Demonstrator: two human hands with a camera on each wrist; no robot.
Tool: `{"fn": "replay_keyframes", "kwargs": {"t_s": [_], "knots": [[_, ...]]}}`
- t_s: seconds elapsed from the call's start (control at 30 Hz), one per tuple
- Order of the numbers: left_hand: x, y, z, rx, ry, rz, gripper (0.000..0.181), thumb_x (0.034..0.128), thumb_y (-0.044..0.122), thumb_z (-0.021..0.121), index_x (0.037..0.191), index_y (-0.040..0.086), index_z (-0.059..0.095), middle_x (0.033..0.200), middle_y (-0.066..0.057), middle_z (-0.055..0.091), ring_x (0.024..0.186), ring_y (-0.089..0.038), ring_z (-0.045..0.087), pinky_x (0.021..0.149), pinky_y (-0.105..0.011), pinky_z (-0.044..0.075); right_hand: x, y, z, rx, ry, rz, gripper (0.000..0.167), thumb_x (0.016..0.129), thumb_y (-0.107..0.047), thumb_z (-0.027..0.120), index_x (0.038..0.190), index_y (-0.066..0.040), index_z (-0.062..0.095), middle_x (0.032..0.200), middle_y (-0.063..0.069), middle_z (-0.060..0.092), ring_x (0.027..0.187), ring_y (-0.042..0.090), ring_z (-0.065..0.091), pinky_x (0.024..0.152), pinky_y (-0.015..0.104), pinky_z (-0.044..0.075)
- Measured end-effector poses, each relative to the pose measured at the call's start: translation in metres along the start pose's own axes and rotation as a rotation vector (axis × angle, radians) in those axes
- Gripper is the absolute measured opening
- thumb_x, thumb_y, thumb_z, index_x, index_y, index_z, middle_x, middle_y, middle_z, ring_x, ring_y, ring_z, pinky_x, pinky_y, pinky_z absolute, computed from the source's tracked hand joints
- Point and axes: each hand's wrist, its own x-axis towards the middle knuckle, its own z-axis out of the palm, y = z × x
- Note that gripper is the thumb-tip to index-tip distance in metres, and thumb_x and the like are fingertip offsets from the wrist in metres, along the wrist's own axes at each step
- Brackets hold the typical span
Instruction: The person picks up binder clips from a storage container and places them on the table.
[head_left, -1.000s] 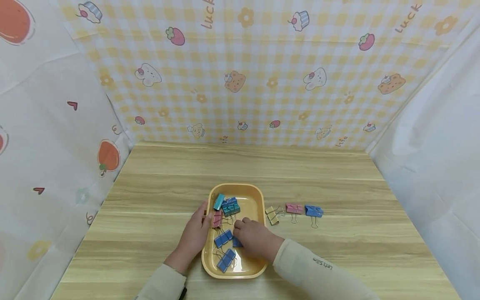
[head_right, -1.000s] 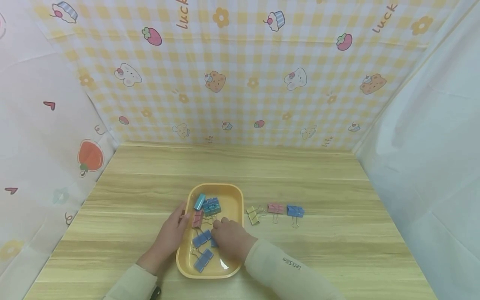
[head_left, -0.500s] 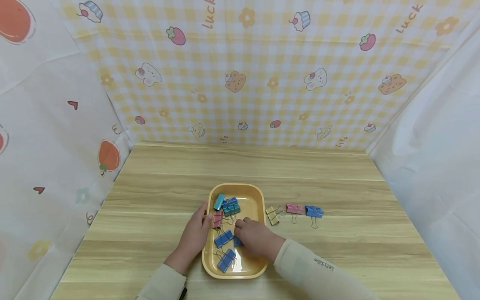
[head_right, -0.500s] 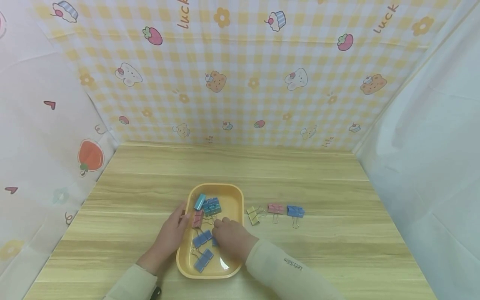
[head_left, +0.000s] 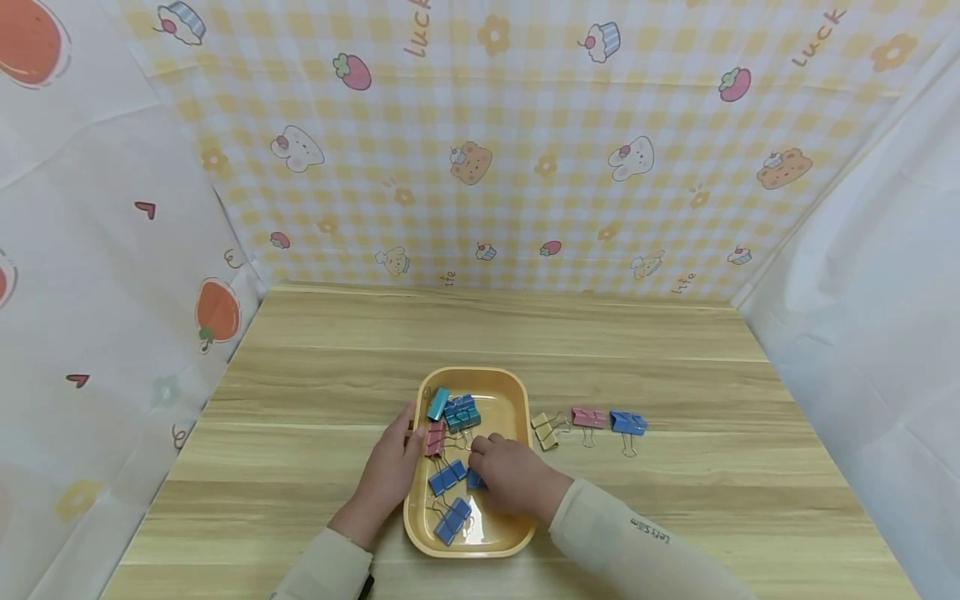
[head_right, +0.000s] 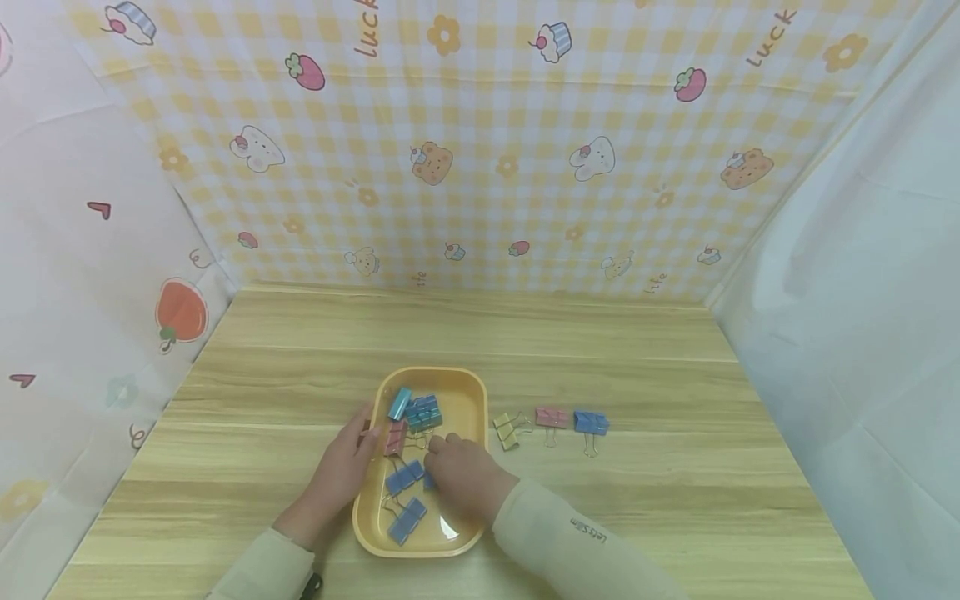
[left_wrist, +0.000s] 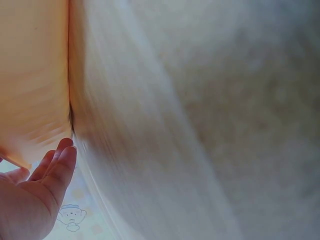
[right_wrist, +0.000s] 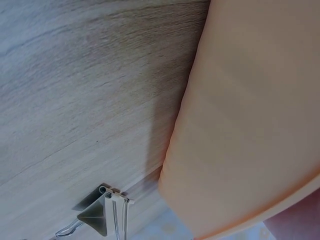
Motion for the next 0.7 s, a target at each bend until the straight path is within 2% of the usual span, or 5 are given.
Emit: {"fn": "replay_keyframes", "kwargs": {"t_s": [0.2, 0.4, 0.7], "knots": [[0.0005, -0.0002, -0.0001, 0.003, -0.002, -0.002, 0.053, 0.1052, 0.023, 0.04, 0.153, 0.006, 0.024, 0.151, -0.02, 0.036, 0.13, -0.038, 0.045, 0.103, -0.052, 0.04, -0.0017, 0.001, -0.0003, 0.007, 0.033, -0.011, 0.025, 0.087, -0.033, 0.07, 0.103, -0.013, 0.069, 0.103, -0.003, 0.06, 0.084, 0.013, 0.052, 0.076, 0.023, 0.05], [0.0002, 0.0003, 0.0, 0.007, -0.003, -0.003, 0.053, 0.1052, 0.023, 0.04, 0.153, 0.006, 0.024, 0.149, -0.02, 0.038, 0.128, -0.037, 0.047, 0.102, -0.052, 0.041, -0.0035, 0.0028, -0.0016, 0.032, 0.058, -0.014, 0.027, 0.086, -0.035, 0.071, 0.103, -0.013, 0.069, 0.103, -0.003, 0.059, 0.085, 0.012, 0.052, 0.076, 0.023, 0.05], [-0.0003, 0.0013, -0.0005, 0.018, -0.002, 0.002, 0.053, 0.105, 0.022, 0.04, 0.153, 0.005, 0.024, 0.149, -0.021, 0.037, 0.132, -0.04, 0.042, 0.105, -0.054, 0.037, -0.0059, 0.0053, -0.0043, 0.044, 0.078, -0.014, 0.026, 0.081, -0.028, 0.075, 0.102, -0.015, 0.068, 0.104, -0.003, 0.058, 0.087, 0.011, 0.052, 0.077, 0.023, 0.05]]}}
